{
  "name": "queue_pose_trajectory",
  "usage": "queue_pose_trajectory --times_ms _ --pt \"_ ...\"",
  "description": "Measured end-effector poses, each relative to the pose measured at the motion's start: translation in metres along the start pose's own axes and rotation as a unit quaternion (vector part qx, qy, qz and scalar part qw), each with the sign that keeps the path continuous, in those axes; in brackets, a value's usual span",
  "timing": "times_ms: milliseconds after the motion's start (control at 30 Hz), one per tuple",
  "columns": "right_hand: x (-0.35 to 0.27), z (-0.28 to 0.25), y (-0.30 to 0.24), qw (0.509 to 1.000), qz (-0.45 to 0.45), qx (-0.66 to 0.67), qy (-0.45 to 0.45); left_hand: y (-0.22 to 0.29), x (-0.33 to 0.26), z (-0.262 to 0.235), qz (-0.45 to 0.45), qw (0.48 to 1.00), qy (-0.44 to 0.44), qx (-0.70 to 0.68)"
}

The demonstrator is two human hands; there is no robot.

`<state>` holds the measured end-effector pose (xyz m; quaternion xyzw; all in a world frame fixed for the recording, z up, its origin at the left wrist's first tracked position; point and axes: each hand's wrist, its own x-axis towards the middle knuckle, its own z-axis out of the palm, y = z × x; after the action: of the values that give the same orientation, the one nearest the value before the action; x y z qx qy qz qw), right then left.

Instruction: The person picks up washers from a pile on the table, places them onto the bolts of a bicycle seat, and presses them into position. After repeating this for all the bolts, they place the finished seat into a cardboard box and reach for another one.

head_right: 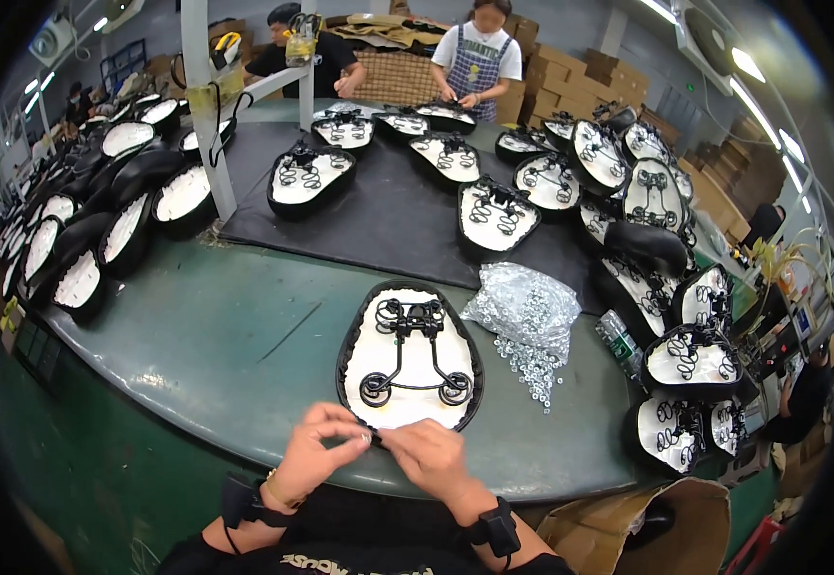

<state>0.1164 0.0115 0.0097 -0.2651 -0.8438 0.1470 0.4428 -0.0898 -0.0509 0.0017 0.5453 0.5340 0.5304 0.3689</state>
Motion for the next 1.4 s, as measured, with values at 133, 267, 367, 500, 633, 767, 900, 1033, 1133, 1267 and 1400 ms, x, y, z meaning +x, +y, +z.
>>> queue_pose_trajectory --times_ms 133,267,367,500,633,767,900,1033,1133,1267,1400 --pt "0.011 0.017 0.015 0.979 0.028 -0.195 -0.052 -0.010 0.029 -0.001 0.142 0.933 0.132 0.303" --pt "0.020 0.026 0.022 0.968 0.044 -0.230 -0.092 -0.024 0.040 0.002 0.127 0.927 0.143 0.322" --pt "0.023 0.025 0.027 0.976 0.017 -0.195 -0.098 -0.028 0.040 0.002 0.094 0.939 0.135 0.300" --pt "0.032 0.019 0.038 0.949 -0.101 -0.268 -0.128 -0.034 0.044 0.007 0.063 0.952 0.121 0.274" --pt "0.032 0.018 0.042 0.958 -0.116 -0.243 -0.095 -0.024 0.051 0.007 0.113 0.936 0.136 0.304" --pt "0.031 0.018 0.047 0.965 -0.127 -0.210 -0.093 -0.031 0.060 0.006 0.124 0.952 0.104 0.261" --pt "0.034 0.018 0.047 0.965 -0.114 -0.214 -0.096 -0.040 0.067 0.005 0.137 0.956 0.070 0.251" --pt "0.033 0.024 0.046 0.970 -0.106 -0.207 -0.076 -0.051 0.071 0.002 0.094 0.965 0.004 0.245" --pt "0.032 0.028 0.036 0.968 -0.069 -0.226 -0.090 -0.065 0.077 0.000 0.055 0.982 -0.036 0.179" --pt "0.025 0.028 0.036 0.972 -0.009 -0.221 -0.074 -0.070 0.090 0.002 0.057 0.983 -0.059 0.165" --pt "0.021 0.030 0.036 0.978 0.013 -0.201 -0.055 -0.064 0.094 0.002 0.040 0.983 -0.073 0.161"
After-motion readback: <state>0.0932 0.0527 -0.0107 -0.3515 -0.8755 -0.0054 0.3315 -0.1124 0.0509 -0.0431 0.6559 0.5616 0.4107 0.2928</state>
